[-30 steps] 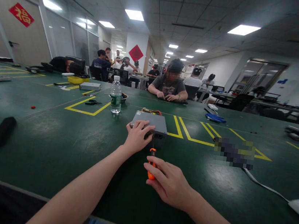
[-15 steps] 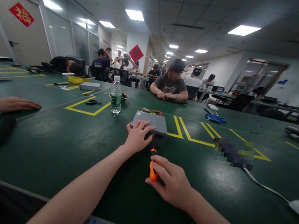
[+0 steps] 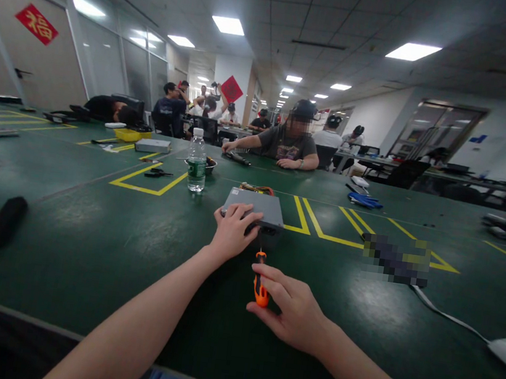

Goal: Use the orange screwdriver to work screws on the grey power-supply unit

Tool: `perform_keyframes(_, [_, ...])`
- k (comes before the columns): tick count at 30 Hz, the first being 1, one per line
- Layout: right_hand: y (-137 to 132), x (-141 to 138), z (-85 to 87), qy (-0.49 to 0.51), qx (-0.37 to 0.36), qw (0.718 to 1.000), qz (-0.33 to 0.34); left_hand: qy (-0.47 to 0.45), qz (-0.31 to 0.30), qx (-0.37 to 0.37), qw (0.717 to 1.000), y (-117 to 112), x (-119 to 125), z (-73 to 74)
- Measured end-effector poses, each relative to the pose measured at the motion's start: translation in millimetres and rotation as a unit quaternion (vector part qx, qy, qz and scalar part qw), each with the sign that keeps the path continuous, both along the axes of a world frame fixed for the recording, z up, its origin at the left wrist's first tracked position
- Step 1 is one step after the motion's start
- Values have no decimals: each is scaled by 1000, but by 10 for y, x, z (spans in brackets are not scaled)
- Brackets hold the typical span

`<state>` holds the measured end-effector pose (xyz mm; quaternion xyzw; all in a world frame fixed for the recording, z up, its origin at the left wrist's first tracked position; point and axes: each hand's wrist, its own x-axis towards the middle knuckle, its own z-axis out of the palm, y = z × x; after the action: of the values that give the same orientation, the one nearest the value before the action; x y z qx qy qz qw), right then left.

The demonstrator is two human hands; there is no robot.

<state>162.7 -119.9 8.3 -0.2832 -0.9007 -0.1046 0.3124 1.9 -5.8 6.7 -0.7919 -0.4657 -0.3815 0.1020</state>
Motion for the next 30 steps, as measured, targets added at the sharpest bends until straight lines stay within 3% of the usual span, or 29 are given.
perform_keyframes(5, [-29,-2,33,-33,-48,998,6,-5,0,3,1000,16,3,-20])
perform_keyframes(10, [-15,-1,9,-26,2,1000,-8,-3,-3,5,1000,17,-2,-19])
perform_keyframes(13, [-7,13,-5,0,-24,1000,-4,0,-1,-3,1000,16,-3,-12])
perform_keyframes(16, [-18,14,15,-36,-55,998,-2,1,2,-5,1000,10,-3,-4])
perform_keyframes(19, [-18,-2,24,-60,-22,998,-12,2,-1,-2,1000,2,-5,-3])
perform_keyframes(22, [1,-9,4,-25,7,999,-20,2,-2,-3,1000,2,-7,-8])
perform_keyframes(27, [-10,-1,25,-41,-39,998,-27,2,-3,1,1000,7,-7,-9])
perform_keyframes(30, [-19,-5,43,-78,-29,996,-26,2,-3,0,1000,4,-9,-3])
